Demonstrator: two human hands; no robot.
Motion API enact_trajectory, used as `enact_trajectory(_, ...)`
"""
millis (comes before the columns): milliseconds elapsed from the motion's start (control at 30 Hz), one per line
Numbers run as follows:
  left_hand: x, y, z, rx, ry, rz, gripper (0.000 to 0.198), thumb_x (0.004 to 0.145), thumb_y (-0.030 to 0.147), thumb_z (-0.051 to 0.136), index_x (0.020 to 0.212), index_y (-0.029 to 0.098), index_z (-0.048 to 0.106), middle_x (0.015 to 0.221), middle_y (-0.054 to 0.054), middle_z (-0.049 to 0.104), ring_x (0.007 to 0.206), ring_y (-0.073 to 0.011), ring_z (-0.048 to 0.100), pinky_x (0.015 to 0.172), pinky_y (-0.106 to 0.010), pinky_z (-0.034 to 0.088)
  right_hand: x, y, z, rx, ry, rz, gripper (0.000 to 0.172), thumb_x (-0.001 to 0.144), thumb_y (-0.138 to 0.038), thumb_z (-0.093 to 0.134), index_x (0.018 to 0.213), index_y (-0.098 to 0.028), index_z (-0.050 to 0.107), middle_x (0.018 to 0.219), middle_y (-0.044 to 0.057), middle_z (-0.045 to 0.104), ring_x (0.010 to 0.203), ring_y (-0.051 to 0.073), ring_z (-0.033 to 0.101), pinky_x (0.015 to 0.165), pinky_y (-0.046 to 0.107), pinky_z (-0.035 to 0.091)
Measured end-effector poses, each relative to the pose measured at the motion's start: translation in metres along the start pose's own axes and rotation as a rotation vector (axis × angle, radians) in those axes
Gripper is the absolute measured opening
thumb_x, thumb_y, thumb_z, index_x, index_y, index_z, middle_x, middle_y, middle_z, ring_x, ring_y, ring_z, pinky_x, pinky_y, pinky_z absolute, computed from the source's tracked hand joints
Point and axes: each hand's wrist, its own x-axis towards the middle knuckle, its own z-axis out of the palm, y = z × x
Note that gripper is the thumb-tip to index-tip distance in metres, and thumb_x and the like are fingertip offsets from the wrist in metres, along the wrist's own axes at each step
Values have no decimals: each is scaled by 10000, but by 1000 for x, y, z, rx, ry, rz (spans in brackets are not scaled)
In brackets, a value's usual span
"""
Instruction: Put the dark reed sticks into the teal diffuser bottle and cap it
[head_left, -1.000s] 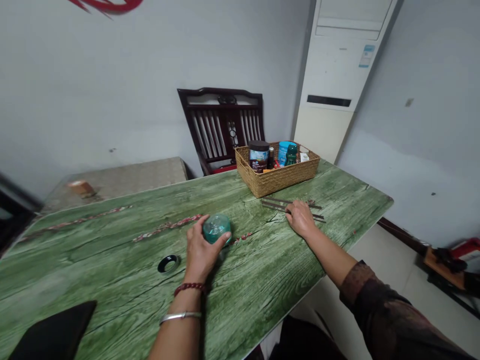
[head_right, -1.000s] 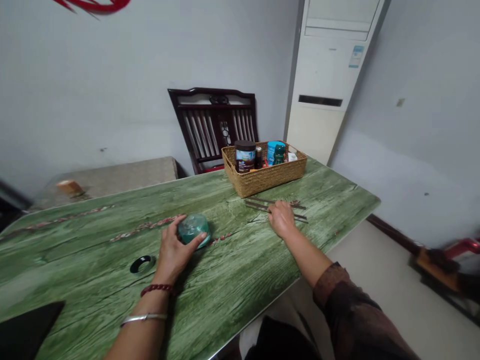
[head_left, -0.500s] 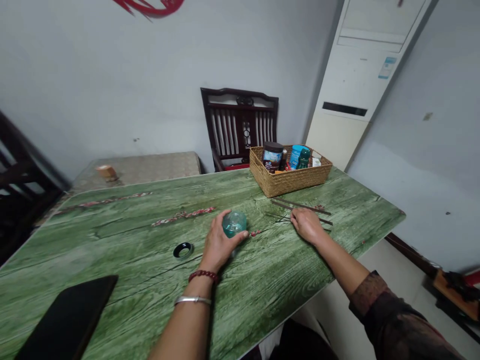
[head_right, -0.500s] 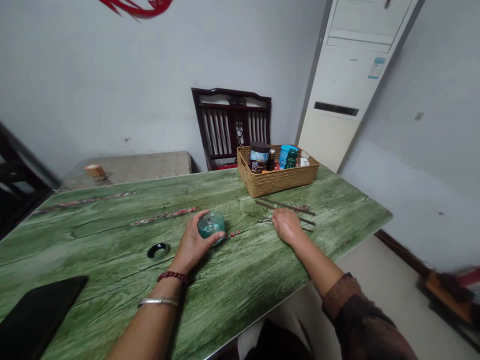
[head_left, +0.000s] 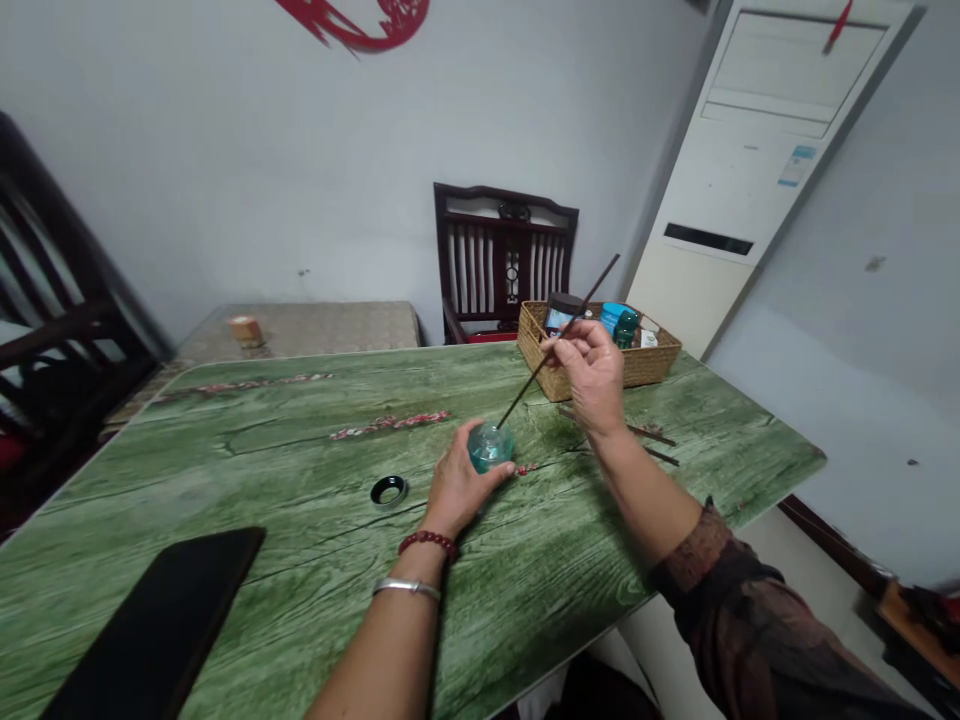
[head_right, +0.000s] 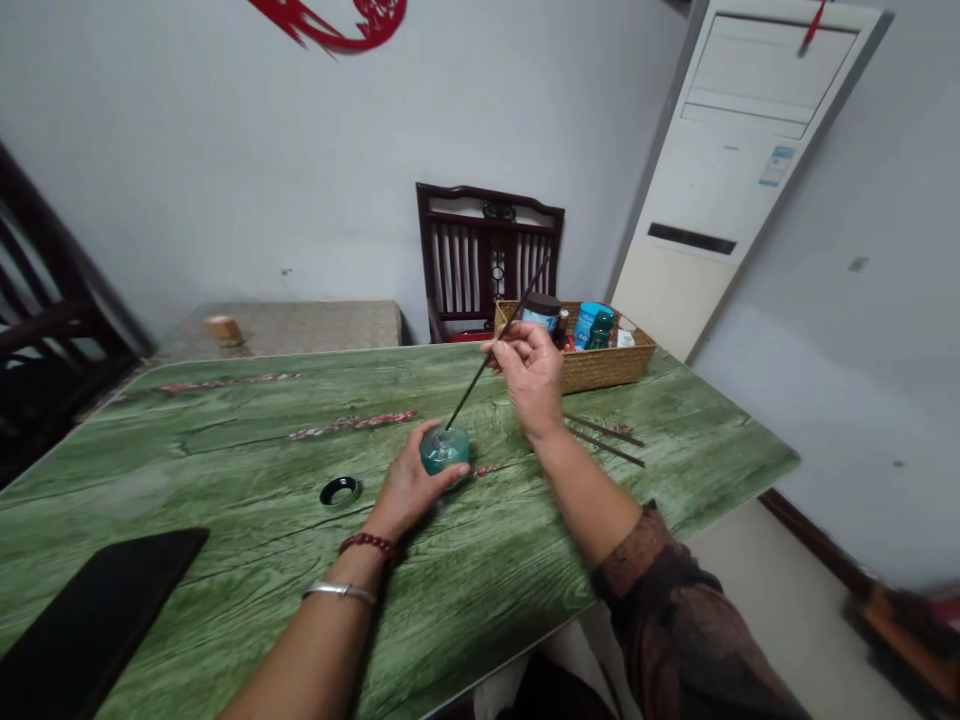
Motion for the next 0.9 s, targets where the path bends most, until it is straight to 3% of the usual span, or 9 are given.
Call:
enact_trajectory(167,-1,-2,1,-16,9,22,745,676,418,785,1321,212,473,1223,-110,672,1114,-295,653,981,-437,488,-2,20,21,5,-69,30,226,822,-378,701,896,-226,549,774,-22,680,692,126,664,661,258,548)
enact_trajectory(567,-2,4,-1,-7,-4,19,723,677,397,782,1306,222,473,1222,-108,671,1103,-291,656,984,-445,489,-29,68,25,-174,-238,251,232,779,-357,667,941,-224,568,739,-39,672,635,122,629,636,253,514)
enact_trajectory(700,-1,4,-1,6,-8,14,730,692,429,775,1323,232,467,1242,-107,666,1131,-300,651,996,-449,485,-33,64,-13,-376,-198,190,224,813,-365,639,973,-210,619,842,-1,692,765,151,651,723,275,519)
enact_trajectory(833,1,1,-1,27,-16,-1,757,699,477,766,1343,219,462,1248,-120,662,1125,-308,651,991,-448,488,-43,62,-91,-808,-70,73,177,876,-308,553,960,-193,657,863,31,687,780,175,616,778,296,484)
enact_trajectory(900,2,0,-1,34,-20,-4,760,699,489,761,1344,219,464,1251,-121,659,1113,-312,652,988,-454,488,-55,66,-130,-1033,-66,42,195,895,-252,510,966,-177,676,922,69,681,841,197,607,832,313,468)
